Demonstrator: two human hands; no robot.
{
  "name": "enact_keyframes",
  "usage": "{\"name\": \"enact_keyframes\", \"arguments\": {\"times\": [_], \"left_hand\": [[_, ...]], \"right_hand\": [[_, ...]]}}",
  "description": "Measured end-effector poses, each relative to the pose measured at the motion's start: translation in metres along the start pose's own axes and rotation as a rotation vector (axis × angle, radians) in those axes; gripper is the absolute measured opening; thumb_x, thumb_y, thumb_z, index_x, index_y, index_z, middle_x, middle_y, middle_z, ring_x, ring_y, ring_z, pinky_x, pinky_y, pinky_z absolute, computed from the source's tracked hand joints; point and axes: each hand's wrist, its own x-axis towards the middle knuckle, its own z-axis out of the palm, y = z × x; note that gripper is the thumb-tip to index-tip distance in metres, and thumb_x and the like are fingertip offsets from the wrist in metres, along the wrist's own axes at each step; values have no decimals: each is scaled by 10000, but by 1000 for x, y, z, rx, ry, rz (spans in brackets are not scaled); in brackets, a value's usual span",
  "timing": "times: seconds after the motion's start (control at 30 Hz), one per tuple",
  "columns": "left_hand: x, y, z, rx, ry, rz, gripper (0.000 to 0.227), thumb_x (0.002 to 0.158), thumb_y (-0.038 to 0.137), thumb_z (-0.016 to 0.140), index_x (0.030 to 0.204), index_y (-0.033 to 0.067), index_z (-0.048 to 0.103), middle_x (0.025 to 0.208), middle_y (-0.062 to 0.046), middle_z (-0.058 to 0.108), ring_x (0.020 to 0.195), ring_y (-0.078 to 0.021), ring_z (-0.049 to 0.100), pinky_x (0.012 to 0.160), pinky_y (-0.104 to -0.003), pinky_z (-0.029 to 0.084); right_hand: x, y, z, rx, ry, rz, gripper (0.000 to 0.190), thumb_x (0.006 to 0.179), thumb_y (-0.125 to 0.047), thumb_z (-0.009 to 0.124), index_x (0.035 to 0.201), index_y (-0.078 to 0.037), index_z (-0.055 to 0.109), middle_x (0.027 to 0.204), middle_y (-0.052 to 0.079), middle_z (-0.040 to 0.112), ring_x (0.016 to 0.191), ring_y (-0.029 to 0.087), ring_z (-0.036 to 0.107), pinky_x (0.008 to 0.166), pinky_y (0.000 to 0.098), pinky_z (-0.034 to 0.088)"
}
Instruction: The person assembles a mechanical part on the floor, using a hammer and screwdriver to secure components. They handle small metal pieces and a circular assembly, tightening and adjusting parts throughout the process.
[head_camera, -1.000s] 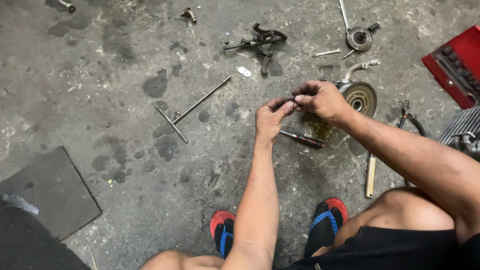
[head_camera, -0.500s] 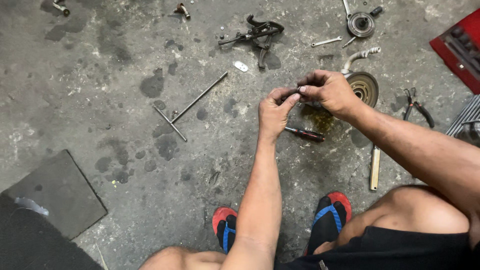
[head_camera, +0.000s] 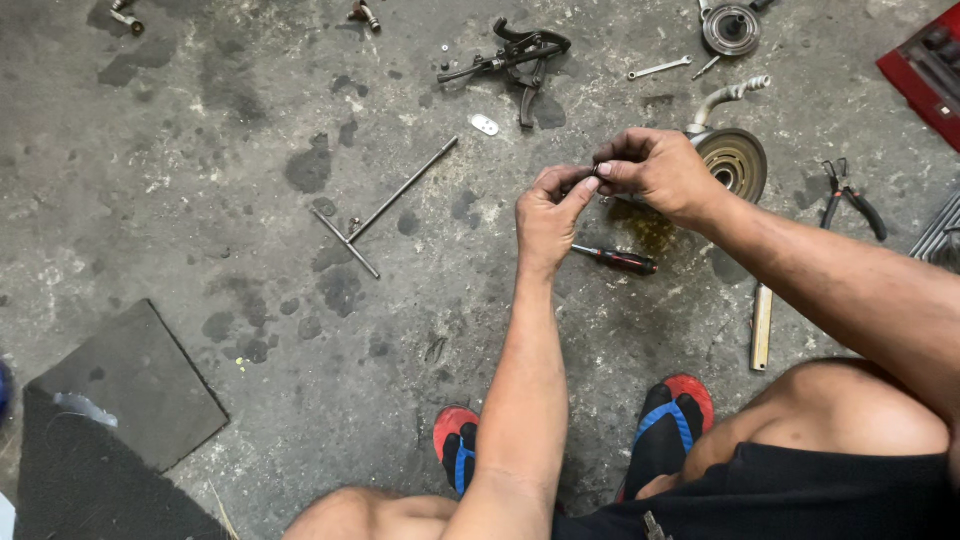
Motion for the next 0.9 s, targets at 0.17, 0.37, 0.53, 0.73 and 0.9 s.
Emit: {"name": "enact_keyframes", "arguments": {"times": [0.17, 0.37, 0.53, 0.73, 0.9], "left_hand": [[0, 0, 0, -25, -17, 21, 149, 929, 17, 769, 1073, -17, 751, 1082, -36, 677, 1000, -110, 649, 894, -244, 522], [1, -1, 1, 5, -22, 37, 126, 934, 16, 771, 1056, -10, 758, 1064, -31, 682, 984, -107, 644, 876, -245, 519], [0, -6, 2, 2, -25, 27, 130, 936, 11, 761, 1063, -15, 747, 1063, -30, 682, 991, -107, 652, 888, -248, 530], [2, -14, 10, -132, 25, -94, 133, 1011, 69, 675, 1123, 1, 657, 966, -25, 707, 872, -101, 658, 808, -253, 547], [11, 18, 24, -212, 67, 52, 128, 1057, 85, 658, 1157, 12, 625, 985, -18, 681, 877, -87, 620, 798, -244, 513]], "right_hand": [[1, 3, -1, -12, -7, -12, 178, 953, -59, 703, 1109, 26, 689, 978, 51, 717, 865, 112, 694, 776, 263, 595], [3, 6, -3, -51, 4, -7, 156, 964, -61, 699, 1096, 21, 692, 947, 40, 717, 836, 105, 681, 752, 255, 581], [1, 8, -5, -27, -10, 7, 140, 964, -58, 694, 1082, 17, 686, 935, 37, 710, 827, 101, 673, 747, 256, 575], [-4, -8, 1, -137, -25, -52, 157, 953, -74, 686, 1087, 6, 670, 949, 42, 724, 855, 109, 679, 760, 280, 576], [-16, -46, 11, -193, 23, -241, 184, 982, -73, 657, 1143, 15, 673, 996, 51, 732, 908, 117, 682, 810, 279, 567]]}}
